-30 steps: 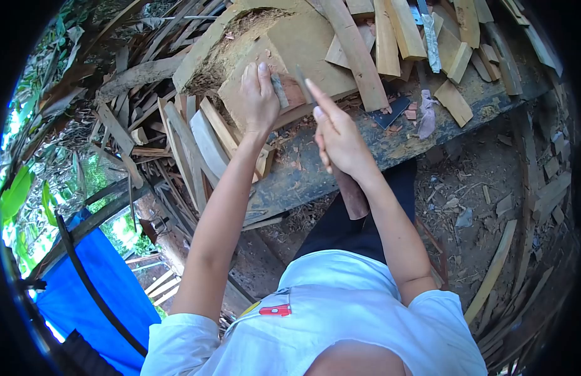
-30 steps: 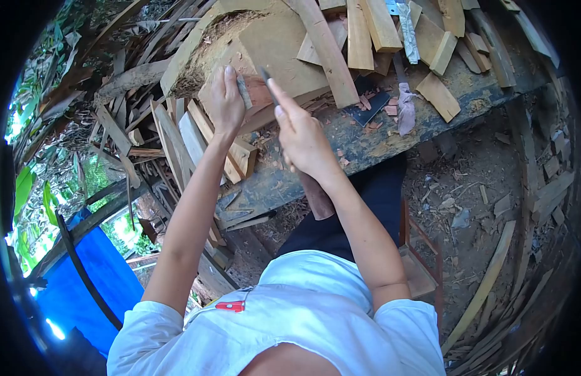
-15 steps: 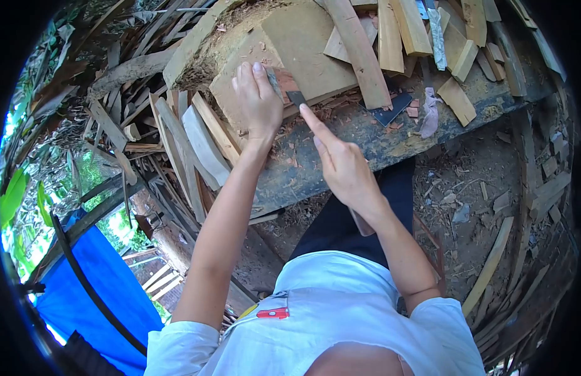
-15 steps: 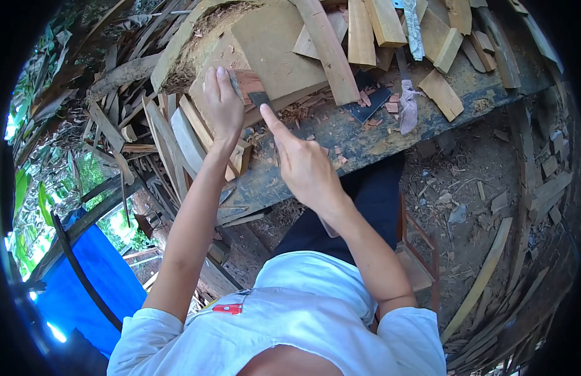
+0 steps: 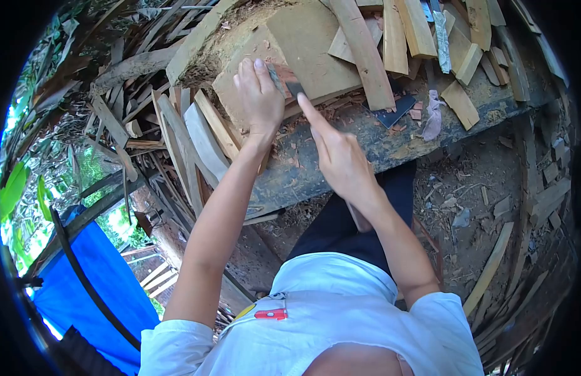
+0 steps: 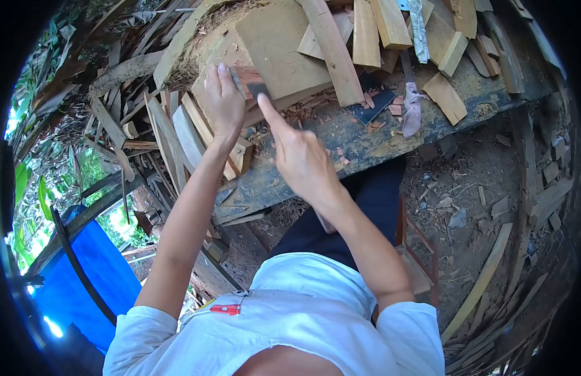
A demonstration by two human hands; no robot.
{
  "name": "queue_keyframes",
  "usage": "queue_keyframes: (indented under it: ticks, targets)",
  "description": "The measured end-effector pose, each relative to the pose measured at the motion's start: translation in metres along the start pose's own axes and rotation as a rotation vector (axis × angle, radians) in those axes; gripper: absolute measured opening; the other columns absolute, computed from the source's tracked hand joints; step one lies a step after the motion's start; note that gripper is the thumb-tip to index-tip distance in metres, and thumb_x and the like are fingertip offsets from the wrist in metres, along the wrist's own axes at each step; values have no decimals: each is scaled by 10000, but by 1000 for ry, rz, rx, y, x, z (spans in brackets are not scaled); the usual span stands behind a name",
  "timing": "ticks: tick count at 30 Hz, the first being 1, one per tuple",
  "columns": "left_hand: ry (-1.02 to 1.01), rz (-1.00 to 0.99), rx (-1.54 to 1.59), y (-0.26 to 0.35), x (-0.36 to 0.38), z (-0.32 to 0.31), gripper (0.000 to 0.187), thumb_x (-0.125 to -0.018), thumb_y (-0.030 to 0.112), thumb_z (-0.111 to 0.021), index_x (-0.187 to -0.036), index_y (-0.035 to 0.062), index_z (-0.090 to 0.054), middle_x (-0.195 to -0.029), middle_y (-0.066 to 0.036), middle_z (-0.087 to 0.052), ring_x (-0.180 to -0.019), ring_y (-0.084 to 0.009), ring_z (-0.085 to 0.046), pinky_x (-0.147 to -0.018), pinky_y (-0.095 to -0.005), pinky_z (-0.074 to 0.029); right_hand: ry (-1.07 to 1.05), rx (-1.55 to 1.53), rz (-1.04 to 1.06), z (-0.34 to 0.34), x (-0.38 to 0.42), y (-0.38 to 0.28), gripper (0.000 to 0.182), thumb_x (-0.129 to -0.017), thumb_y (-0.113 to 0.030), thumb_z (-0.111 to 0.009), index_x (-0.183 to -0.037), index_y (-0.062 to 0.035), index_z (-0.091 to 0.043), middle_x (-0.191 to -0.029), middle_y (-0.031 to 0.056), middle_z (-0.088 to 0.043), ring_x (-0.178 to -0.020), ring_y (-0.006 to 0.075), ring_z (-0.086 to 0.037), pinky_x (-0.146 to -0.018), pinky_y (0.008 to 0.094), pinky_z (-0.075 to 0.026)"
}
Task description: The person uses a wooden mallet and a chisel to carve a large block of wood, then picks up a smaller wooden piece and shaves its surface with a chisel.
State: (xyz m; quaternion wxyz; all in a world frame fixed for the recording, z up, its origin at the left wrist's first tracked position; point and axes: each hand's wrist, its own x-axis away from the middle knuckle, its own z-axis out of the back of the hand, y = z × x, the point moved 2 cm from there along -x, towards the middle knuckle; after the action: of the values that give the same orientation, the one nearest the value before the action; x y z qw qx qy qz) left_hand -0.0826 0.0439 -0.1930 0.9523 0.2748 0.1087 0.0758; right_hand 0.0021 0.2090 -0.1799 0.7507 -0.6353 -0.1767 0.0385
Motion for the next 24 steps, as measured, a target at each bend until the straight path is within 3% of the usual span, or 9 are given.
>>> queue_keyframes:
  ticks: [2,5,7,9,14,21,24]
  targets:
    - [14,-34,-15,-1,-3,-2,276,-1041,218,-388,-922,-4,-500,-900,-211,-521,-874,-395,-458,-816,-486,-355,10,-80,4,-1,15,0,503,-1014,-106,-453,-1505,-194,-390,-860,350,-591,-852,491,-605,-673,501,-475]
    - [120,-107,-16,4,3,-1,278,-1042,220,-386,-931,-9,-498,-907,-215,-524,-879,-396,-456,-815,-488,-354,-100,-42,-84,10,-21,-13,520,-1011,-85,-449,-1515,-194,-379,-918,347,-616,-902,488,-609,-699,499,-490]
    - [12,0,-20,6,-1,2,285,-1042,217,-387,-926,-17,-500,-909,-221,-528,-870,-400,-460,-813,-490,-354,-92,-29,-75,1,-24,-3,524,-1010,-76,-446,-1517,-188,-375,-941,347,-621,-926,481,-612,-719,501,-492]
    - [23,-44,-15,3,-4,-1,284,-1041,216,-388,-923,-17,-502,-909,-222,-528,-868,-402,-460,-811,-490,-354,24,-11,49,0,-7,-1,501,-991,-90,-472,-1487,-122,-408,-736,321,-602,-720,461,-642,-623,532,-470]
    - [51,-59,22,4,-5,-1,284,-1038,210,-389,-909,-15,-504,-899,-223,-522,-862,-406,-462,-811,-491,-351,-57,-48,25,11,-25,-10,516,-994,-96,-454,-1503,-138,-382,-730,334,-600,-735,466,-652,-637,579,-458]
    - [70,-73,-5,0,-1,-2,284,-1034,210,-386,-898,-11,-501,-902,-217,-526,-859,-401,-465,-807,-483,-351,65,-80,123,1,-17,-1,503,-988,-96,-465,-1486,-139,-414,-715,335,-594,-731,482,-639,-642,572,-467]
    - [75,-83,-1,4,-4,-1,280,-1033,210,-388,-902,-7,-506,-911,-213,-531,-861,-393,-464,-802,-476,-354,30,-1,53,0,-23,-1,509,-988,-88,-466,-1491,-132,-404,-677,319,-585,-683,472,-634,-609,564,-459]
